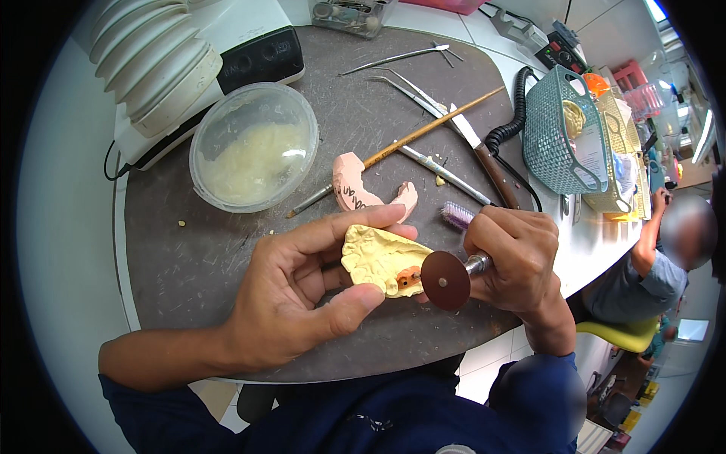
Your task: The person fits a blue silicone bite registration onto a yellow dental cast, then removes it. They pick up a pink upper denture and fit it onto the yellow cast to check occlusion. Using a rotary tool with a cutting disc, the person trims the yellow cast material around the denture teeth, then reassembles the denture and cast to verify the fit.
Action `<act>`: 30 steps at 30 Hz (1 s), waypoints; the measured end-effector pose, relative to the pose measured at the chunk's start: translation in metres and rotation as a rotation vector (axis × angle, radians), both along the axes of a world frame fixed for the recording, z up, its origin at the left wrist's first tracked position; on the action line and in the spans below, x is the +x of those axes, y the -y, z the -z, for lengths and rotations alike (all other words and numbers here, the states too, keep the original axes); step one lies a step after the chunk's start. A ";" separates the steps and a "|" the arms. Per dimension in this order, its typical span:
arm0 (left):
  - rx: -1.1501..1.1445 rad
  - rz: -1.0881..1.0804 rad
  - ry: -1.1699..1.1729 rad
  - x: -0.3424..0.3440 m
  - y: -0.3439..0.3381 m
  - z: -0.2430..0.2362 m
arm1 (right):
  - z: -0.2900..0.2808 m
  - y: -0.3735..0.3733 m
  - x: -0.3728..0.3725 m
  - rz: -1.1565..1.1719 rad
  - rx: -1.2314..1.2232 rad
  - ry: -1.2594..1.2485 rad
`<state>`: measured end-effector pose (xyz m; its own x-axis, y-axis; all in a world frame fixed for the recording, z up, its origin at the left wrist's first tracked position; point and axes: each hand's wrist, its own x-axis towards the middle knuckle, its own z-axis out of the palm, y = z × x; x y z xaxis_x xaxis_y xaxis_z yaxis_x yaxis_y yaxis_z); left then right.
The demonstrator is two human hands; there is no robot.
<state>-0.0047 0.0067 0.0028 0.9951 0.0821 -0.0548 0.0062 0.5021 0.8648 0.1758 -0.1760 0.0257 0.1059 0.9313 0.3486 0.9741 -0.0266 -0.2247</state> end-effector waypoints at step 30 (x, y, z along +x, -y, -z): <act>-0.007 -0.020 -0.008 -0.001 0.001 0.001 | 0.002 -0.001 0.000 -0.010 0.022 0.018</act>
